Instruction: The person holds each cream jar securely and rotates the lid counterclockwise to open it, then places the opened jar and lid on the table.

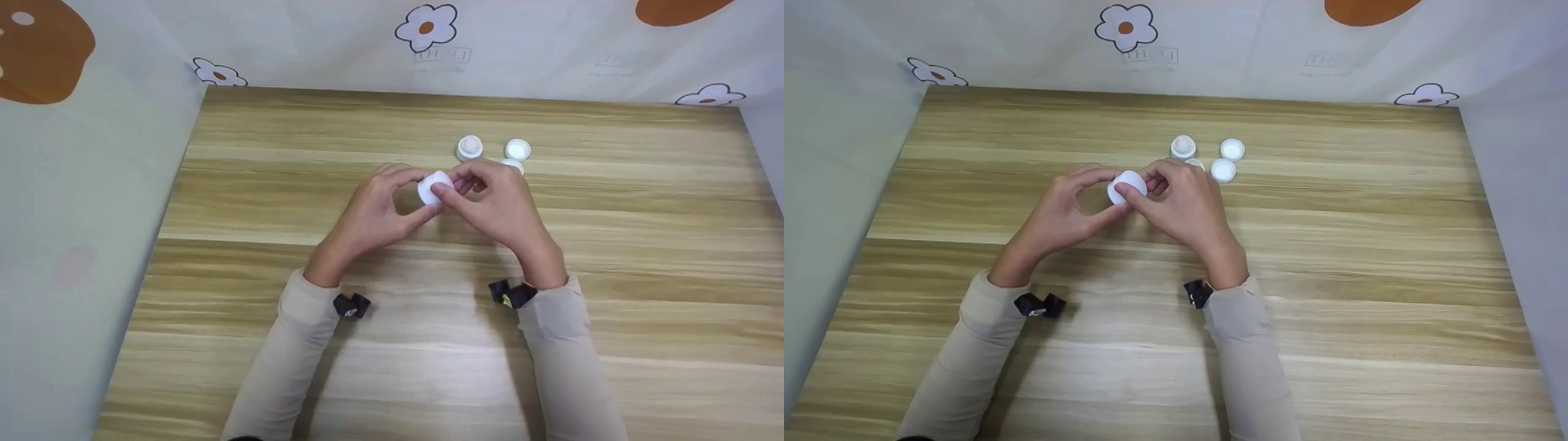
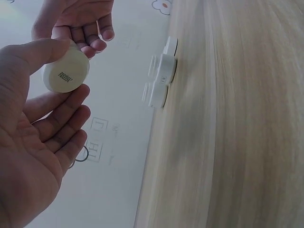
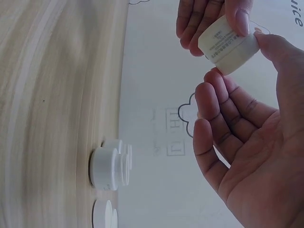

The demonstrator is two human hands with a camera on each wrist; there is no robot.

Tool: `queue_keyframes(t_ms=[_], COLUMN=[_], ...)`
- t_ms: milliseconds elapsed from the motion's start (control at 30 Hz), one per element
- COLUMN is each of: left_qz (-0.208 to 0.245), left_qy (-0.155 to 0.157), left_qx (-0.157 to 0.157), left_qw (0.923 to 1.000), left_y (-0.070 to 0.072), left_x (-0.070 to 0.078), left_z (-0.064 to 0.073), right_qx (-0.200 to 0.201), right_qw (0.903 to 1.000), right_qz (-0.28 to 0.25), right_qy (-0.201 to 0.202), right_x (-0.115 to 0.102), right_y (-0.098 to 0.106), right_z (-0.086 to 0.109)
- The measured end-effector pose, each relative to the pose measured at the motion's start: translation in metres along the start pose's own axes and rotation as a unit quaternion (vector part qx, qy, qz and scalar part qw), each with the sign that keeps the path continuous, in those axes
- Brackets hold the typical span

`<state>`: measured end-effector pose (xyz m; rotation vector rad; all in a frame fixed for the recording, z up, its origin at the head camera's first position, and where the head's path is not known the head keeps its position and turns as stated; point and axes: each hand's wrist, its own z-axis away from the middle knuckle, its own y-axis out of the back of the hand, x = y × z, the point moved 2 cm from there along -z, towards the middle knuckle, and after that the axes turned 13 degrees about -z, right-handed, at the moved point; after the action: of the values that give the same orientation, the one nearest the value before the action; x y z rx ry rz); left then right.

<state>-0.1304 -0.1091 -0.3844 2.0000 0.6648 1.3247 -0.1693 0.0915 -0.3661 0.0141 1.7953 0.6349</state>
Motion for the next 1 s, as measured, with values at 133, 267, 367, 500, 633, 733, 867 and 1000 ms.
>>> queue_keyframes(t_ms=[133, 267, 367, 500, 633, 733, 867, 1000], left_qz=[-0.002, 0.001, 0.006, 0.01, 0.007, 0.006, 0.001, -0.006], left_qy=[-0.009, -0.014, -0.017, -0.013, 0.0, 0.005, 0.006, 0.007], left_qx=[-0.002, -0.002, -0.004, -0.006, -0.003, 0.003, 0.014, 0.017], left_qw=[1.0, 0.9999, 0.9998, 0.9998, 1.0, 1.0, 0.9999, 0.9998], left_y=[0.0003, 0.0003, 0.0002, 0.0003, 0.0024, 0.0038, 0.0048, 0.0049], left_x=[0.0006, 0.0001, -0.0007, -0.0007, 0.0004, 0.0014, 0.0029, 0.0038], left_z=[0.0007, 0.0011, 0.0011, 0.0009, 0.0007, 0.0007, 0.0011, 0.0011], right_qx=[-0.009, -0.018, -0.021, -0.026, -0.028, -0.02, -0.006, 0.003], right_qw=[1.0, 0.9998, 0.9997, 0.9995, 0.9992, 0.9991, 0.998, 0.9974], right_qz=[-0.001, 0.0, 0.001, 0.001, 0.013, 0.034, 0.063, 0.072], right_qy=[-0.002, 0.002, 0.008, 0.017, 0.026, 0.018, 0.0, 0.0], right_x=[-0.0002, -0.0018, -0.0038, -0.0055, -0.0069, -0.0065, -0.005, -0.0046], right_y=[0.0002, 0.0005, 0.0011, 0.0016, 0.0015, 0.0022, 0.0035, 0.0041], right_z=[-0.0004, 0.0001, 0.0007, 0.0011, 0.0014, 0.0016, 0.0025, 0.0035])
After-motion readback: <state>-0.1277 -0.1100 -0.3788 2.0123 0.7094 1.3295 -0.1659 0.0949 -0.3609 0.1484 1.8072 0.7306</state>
